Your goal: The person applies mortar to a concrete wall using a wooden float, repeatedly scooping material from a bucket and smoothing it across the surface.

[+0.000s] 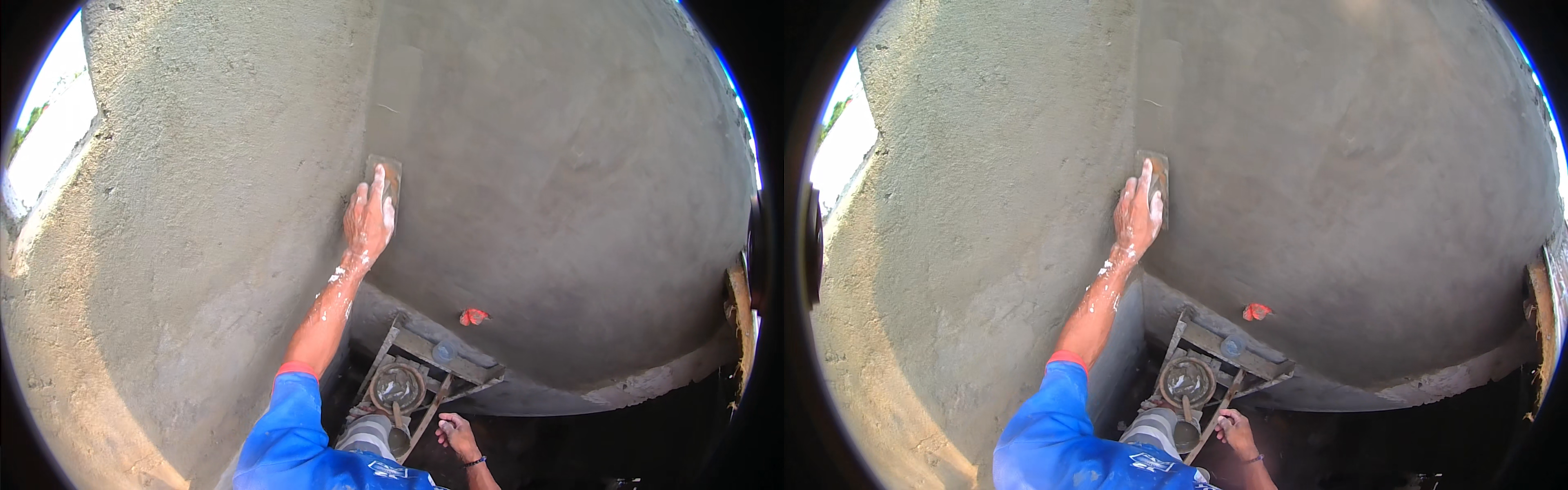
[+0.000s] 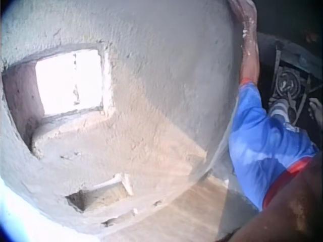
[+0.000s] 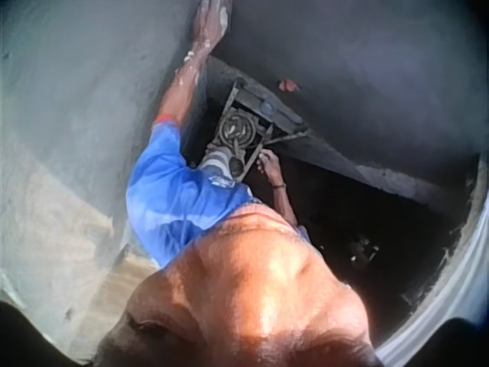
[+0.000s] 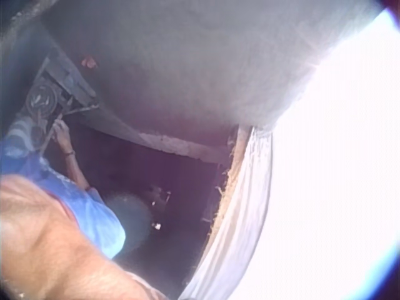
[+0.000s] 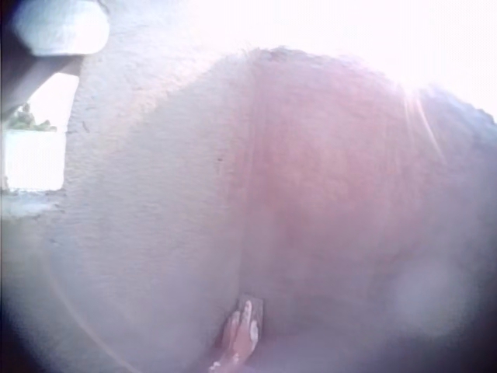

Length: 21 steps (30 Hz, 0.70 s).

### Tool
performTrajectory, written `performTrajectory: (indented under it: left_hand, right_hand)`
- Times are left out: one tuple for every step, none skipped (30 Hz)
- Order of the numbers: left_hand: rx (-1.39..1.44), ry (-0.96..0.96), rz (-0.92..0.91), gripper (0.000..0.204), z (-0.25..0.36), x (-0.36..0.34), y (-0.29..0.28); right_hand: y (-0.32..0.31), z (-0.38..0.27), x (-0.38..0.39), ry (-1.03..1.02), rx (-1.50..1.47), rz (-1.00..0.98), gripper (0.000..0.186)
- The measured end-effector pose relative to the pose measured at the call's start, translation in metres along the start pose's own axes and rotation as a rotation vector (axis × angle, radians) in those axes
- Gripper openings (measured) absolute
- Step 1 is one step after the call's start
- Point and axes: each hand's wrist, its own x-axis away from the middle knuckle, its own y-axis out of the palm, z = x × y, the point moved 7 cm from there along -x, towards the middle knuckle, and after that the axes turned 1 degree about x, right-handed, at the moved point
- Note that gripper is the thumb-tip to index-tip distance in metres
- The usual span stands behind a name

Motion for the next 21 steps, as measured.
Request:
performTrajectory:
  left_hand:
    - [0.025, 0.053, 0.062, 0.066, 0.026, -0.028, -0.027]
    - [-0.009, 0.081, 0.096, 0.066, 0.047, -0.056, -0.050]
    - [-0.035, 0.107, 0.127, 0.065, 0.064, -0.082, -0.067]
    - [-0.026, 0.128, 0.149, 0.064, 0.079, -0.107, -0.079]
    - [-0.016, 0.148, 0.170, 0.063, 0.088, -0.126, -0.085]
    - [-0.017, 0.143, 0.165, 0.063, 0.087, -0.139, -0.087]
    - [-0.063, 0.119, 0.138, 0.061, 0.082, -0.149, -0.086]
    - [-0.102, 0.108, 0.112, 0.060, 0.085, -0.155, -0.081]
    - [-0.108, 0.107, 0.118, 0.059, 0.085, -0.149, -0.075]
    - [-0.099, 0.112, 0.115, 0.059, 0.081, -0.138, -0.063]
    - [-0.131, 0.075, 0.102, 0.060, 0.059, -0.122, -0.055]
    - [-0.162, 0.035, 0.091, 0.060, 0.038, -0.104, -0.047]
    - [-0.137, 0.000, 0.068, 0.060, 0.022, -0.086, -0.031]
    - [-0.115, -0.032, 0.044, 0.061, 0.007, -0.066, -0.016]
    - [-0.109, -0.073, -0.010, 0.061, -0.009, -0.046, -0.003]
    - [-0.094, -0.113, -0.065, 0.062, -0.024, -0.024, 0.014]
    - [-0.082, -0.114, -0.065, 0.063, -0.045, 0.002, 0.029]
    - [-0.064, -0.111, -0.062, 0.064, -0.063, 0.023, 0.046]
    - [-0.067, -0.139, -0.091, 0.063, -0.076, 0.039, 0.063]
    - [-0.066, -0.170, -0.120, 0.063, -0.086, 0.054, 0.078]
    - [-0.064, -0.172, -0.115, 0.063, -0.099, 0.066, 0.088]
  right_hand:
    - [-0.001, -0.003, -0.004, -0.025, 0.040, 0.000, 0.028]
    - [0.001, -0.006, -0.006, -0.047, 0.080, -0.005, 0.029]
    - [0.001, -0.011, -0.006, -0.053, 0.084, 0.005, 0.029]
    - [-0.001, -0.008, -0.006, -0.044, 0.083, 0.011, 0.029]
    - [-0.003, -0.005, -0.007, -0.046, 0.072, 0.026, 0.029]
    - [-0.003, -0.006, -0.008, -0.052, 0.064, 0.033, 0.029]
    - [-0.002, -0.003, -0.006, -0.034, 0.079, 0.040, 0.030]
    - [-0.005, 0.001, -0.006, -0.034, 0.073, 0.047, 0.030]
    - [-0.008, 0.010, -0.004, -0.016, 0.062, 0.059, 0.030]
    - [-0.011, 0.019, -0.001, 0.002, 0.051, 0.072, 0.030]
    - [-0.006, 0.026, 0.000, 0.019, 0.046, 0.068, 0.030]
    - [-0.002, 0.031, 0.002, 0.022, 0.052, 0.056, 0.030]
    - [-0.003, 0.035, 0.003, 0.043, 0.068, 0.055, 0.030]
    - [-0.002, 0.039, 0.003, 0.064, 0.081, 0.053, 0.029]
    - [0.000, 0.043, 0.003, 0.077, 0.083, 0.035, 0.028]
    - [-0.001, 0.044, 0.001, 0.072, 0.086, 0.041, 0.028]
    - [0.002, 0.047, 0.000, 0.078, 0.123, 0.010, 0.028]
    - [0.004, 0.048, -0.003, 0.080, 0.159, -0.015, 0.028]
    - [0.002, 0.047, -0.005, 0.071, 0.171, -0.024, 0.028]
    - [-0.001, 0.046, -0.011, 0.069, 0.174, -0.018, 0.028]
    - [-0.004, 0.042, -0.022, 0.005, 0.260, -0.022, 0.029]
